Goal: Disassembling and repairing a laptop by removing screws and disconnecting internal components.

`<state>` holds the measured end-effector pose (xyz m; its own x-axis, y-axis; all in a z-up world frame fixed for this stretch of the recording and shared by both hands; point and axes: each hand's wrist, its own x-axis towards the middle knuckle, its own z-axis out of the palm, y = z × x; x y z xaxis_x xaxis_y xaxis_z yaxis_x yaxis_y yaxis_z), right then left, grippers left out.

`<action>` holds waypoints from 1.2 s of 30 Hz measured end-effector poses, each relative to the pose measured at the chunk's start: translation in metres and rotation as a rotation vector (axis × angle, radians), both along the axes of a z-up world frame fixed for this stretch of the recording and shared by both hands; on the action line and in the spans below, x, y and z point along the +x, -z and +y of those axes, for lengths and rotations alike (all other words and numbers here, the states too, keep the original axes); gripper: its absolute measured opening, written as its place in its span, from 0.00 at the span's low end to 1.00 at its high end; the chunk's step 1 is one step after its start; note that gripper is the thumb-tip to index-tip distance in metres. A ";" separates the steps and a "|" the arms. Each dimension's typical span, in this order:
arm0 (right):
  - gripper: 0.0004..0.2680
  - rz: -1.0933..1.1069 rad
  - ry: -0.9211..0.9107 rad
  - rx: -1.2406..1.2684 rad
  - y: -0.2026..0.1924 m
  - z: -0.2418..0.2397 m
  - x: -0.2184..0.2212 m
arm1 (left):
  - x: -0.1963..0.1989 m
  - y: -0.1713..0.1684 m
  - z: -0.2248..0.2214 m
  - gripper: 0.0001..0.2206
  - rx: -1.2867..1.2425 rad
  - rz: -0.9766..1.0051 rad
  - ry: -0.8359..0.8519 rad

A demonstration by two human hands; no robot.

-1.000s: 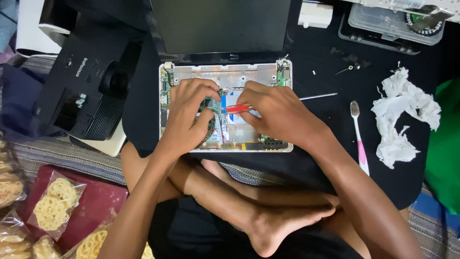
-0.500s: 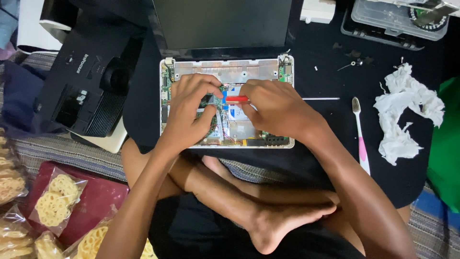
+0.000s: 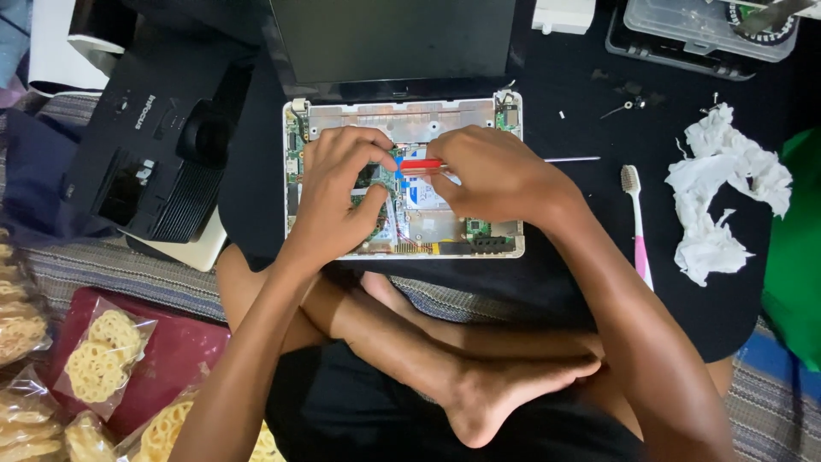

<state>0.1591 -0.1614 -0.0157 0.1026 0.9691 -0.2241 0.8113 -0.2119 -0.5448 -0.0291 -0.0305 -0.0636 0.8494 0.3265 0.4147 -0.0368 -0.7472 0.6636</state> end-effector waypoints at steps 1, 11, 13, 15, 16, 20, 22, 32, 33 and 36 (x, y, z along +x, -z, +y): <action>0.08 0.026 0.002 -0.002 0.002 0.001 0.002 | 0.000 0.000 0.000 0.13 -0.002 -0.001 0.000; 0.07 0.346 0.021 0.176 0.006 -0.007 0.014 | 0.000 -0.009 -0.004 0.10 -0.004 0.008 -0.001; 0.07 0.405 0.037 0.216 -0.001 -0.011 0.015 | -0.001 -0.010 -0.005 0.11 -0.027 0.013 0.009; 0.07 0.403 0.060 0.230 -0.004 -0.013 0.018 | -0.001 -0.008 -0.003 0.14 -0.019 0.015 0.000; 0.06 0.401 0.084 0.244 -0.006 -0.014 0.019 | -0.001 -0.007 -0.002 0.16 -0.010 0.017 -0.007; 0.07 0.392 0.136 0.244 -0.008 -0.022 0.024 | 0.000 -0.010 -0.004 0.15 0.089 0.021 -0.005; 0.08 0.402 0.158 0.245 -0.012 -0.024 0.026 | 0.002 -0.012 -0.006 0.12 0.115 0.036 -0.020; 0.06 0.549 0.164 0.350 -0.018 -0.025 0.029 | 0.000 -0.015 -0.002 0.13 0.036 0.041 0.032; 0.04 0.552 0.156 0.380 -0.015 -0.024 0.031 | 0.000 -0.016 -0.002 0.13 0.045 0.071 0.029; 0.02 0.552 0.112 0.428 -0.013 -0.018 0.027 | 0.003 -0.019 -0.001 0.13 0.080 0.128 0.025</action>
